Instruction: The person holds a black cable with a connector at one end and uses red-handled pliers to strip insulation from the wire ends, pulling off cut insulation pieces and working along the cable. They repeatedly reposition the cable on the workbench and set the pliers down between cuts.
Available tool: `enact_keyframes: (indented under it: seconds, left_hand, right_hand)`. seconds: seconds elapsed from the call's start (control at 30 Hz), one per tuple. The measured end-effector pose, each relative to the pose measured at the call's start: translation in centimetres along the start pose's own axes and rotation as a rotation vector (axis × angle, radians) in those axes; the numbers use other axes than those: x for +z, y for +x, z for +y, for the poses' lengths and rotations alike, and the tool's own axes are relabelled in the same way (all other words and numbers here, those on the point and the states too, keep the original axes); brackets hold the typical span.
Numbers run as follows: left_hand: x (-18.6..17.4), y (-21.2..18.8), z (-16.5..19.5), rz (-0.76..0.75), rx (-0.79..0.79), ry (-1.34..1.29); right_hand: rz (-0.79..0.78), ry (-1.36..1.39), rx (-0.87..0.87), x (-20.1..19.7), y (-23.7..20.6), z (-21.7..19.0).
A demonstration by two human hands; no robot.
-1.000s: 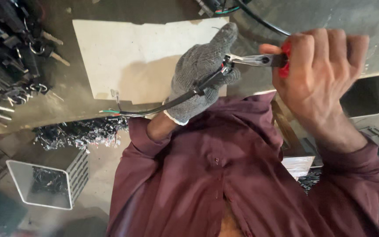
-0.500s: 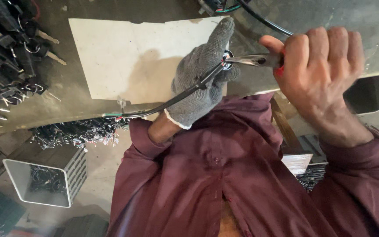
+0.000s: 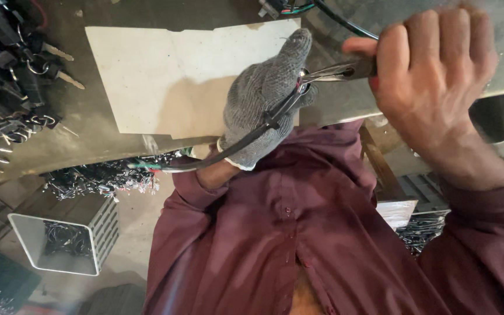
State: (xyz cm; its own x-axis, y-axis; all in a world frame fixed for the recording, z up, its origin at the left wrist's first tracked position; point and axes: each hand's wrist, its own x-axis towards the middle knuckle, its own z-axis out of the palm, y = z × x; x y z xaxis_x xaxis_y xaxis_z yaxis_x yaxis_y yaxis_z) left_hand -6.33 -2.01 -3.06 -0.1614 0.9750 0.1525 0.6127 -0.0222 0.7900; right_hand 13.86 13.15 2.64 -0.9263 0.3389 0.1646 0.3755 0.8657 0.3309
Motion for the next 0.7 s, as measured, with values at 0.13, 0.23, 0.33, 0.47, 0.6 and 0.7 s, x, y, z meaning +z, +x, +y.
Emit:
enact_keyframes:
  seconds: [0.13,0.23,0.33,0.47,0.6,0.7]
  left_hand:
    - [-0.2,0.3,0.1,0.048,0.062,0.107]
    - [-1.0,1.2,0.3,0.073,0.139,0.054]
    - [-2.1,1.9,0.5,0.035,0.143,-0.019]
    - [-2.5,2.2,0.3,-0.172,0.064,-0.041]
    - [-1.1,2.2,-0.2,0.083,0.253,0.347]
    - [-0.5,2.2,-0.9,0.123,0.293,0.369]
  right_hand:
    - [-0.014,0.085,0.02,0.7,-0.7,-0.5]
    - [-0.025,0.173,0.127,0.9,-1.3,-1.5]
    - [-0.04,0.239,0.179,0.8,-2.0,-2.3]
    - [-0.023,0.237,0.181,0.5,-2.4,-2.4]
    - [-0.081,0.354,0.251,-0.6,-2.1,-2.7]
    - [-0.223,0.502,0.344,-2.0,-1.9,-3.7]
